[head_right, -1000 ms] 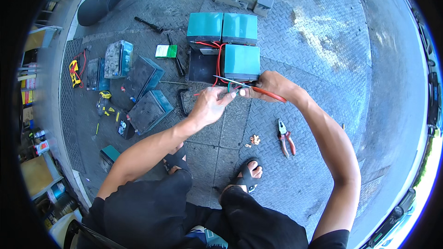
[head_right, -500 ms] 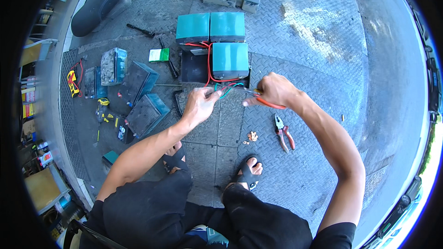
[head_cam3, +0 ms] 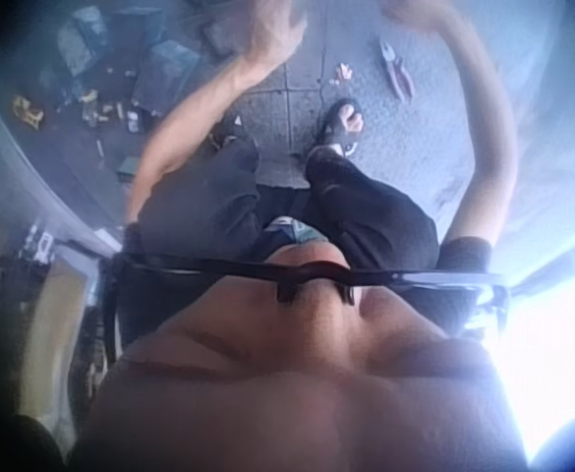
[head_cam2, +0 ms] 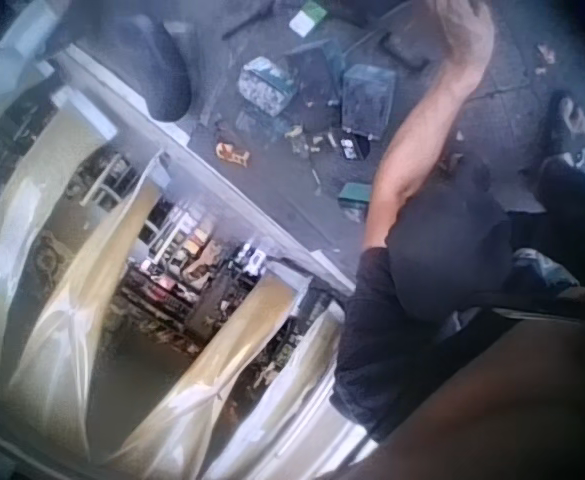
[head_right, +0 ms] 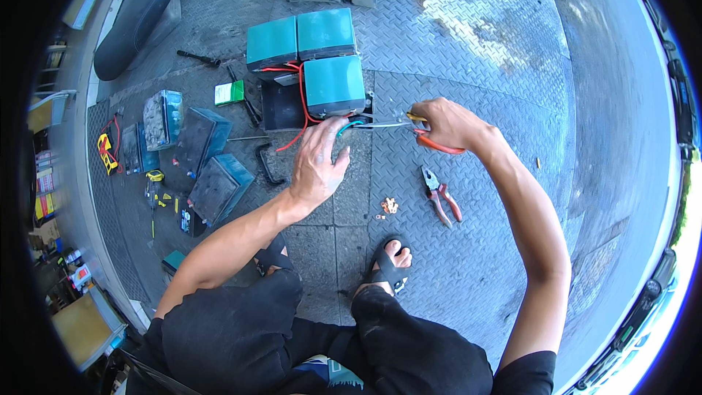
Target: The person retrieves a pair of scissors from a shelf and walks outside to a battery pack on the ground. They use the scissors to cut wires and remove a battery cell from the pack, then strip the insulation from the cut wires.
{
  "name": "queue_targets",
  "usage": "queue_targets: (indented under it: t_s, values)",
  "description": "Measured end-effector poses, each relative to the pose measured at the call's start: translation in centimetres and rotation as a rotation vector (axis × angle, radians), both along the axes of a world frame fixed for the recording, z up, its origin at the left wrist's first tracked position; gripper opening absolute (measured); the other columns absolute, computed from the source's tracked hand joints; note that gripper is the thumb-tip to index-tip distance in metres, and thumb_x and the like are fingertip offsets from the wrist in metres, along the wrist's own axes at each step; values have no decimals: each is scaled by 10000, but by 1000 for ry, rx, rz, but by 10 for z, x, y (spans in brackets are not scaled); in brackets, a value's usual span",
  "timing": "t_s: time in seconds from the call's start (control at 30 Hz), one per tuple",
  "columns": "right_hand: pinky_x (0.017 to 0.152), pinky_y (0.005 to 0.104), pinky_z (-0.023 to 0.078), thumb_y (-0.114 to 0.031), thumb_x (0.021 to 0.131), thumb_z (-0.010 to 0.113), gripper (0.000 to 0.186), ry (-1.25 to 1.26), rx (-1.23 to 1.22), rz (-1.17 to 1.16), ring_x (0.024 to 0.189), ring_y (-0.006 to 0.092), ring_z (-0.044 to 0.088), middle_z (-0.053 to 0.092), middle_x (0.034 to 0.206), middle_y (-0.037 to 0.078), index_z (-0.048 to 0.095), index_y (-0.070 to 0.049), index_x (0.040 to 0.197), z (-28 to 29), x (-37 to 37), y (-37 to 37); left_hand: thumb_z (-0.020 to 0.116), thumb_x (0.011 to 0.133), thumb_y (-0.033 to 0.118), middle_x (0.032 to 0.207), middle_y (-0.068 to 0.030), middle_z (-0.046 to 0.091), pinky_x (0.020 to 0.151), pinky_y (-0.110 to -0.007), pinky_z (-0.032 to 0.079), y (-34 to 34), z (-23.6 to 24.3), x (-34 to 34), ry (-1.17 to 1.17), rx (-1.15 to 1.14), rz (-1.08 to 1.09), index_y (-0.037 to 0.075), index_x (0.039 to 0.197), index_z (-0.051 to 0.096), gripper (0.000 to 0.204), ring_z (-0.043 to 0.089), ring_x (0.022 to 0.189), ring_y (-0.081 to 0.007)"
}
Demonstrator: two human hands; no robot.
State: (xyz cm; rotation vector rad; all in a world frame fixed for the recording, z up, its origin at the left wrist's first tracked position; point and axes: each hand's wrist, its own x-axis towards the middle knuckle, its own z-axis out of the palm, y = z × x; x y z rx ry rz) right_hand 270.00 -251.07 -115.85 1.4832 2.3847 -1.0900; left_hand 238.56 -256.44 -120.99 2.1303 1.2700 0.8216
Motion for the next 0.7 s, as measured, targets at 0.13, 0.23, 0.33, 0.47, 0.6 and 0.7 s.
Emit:
queue_targets:
  t_s: [0.13,0.23,0.33,0.47,0.6,0.7]
  values:
    - [849,539,555,-154,848,666,289,96,74,-32,934,486,680,719,985,283,647,71,1028,-11,2,3,771,878,36,1320,-226,688,1023,-512,547,6,1,1,58,-51,-9,3,1408,616,553,661,1144,-439]
    - [783,512,543,-149,849,675,263,48,-42,-9,858,446,685,720,917,258,671,54,1016,-15,3,7,769,890,57,1291,-208,709,1023,-491,556,10,4,3,89,-132,15,-15,1386,651,515,688,1134,-422]
    - [717,488,519,-163,853,694,245,41,-120,-37,775,388,673,707,833,218,684,38,994,-16,1,11,773,917,108,1269,-202,726,1035,-469,556,10,9,7,72,-191,50,-28,1312,712,422,701,1158,-408]
    - [692,479,515,-209,846,746,289,140,-228,-41,731,343,666,693,787,178,677,38,979,-19,-5,13,784,931,121,1176,-185,748,983,-468,548,12,13,7,105,-130,95,-25,1221,763,326,685,1079,-389]
    - [725,481,524,-258,841,789,346,197,-253,-34,768,339,674,699,813,178,687,35,995,-30,-17,16,782,941,129,1107,-173,737,915,-476,536,9,17,6,203,-106,63,-36,1208,764,315,639,995,-376]
    - [762,483,530,-287,843,809,382,207,-266,-42,822,343,690,718,865,193,708,29,1032,-37,-23,19,778,944,127,1070,-162,733,886,-471,533,8,17,8,185,-46,77,-41,1189,765,297,624,968,-371]
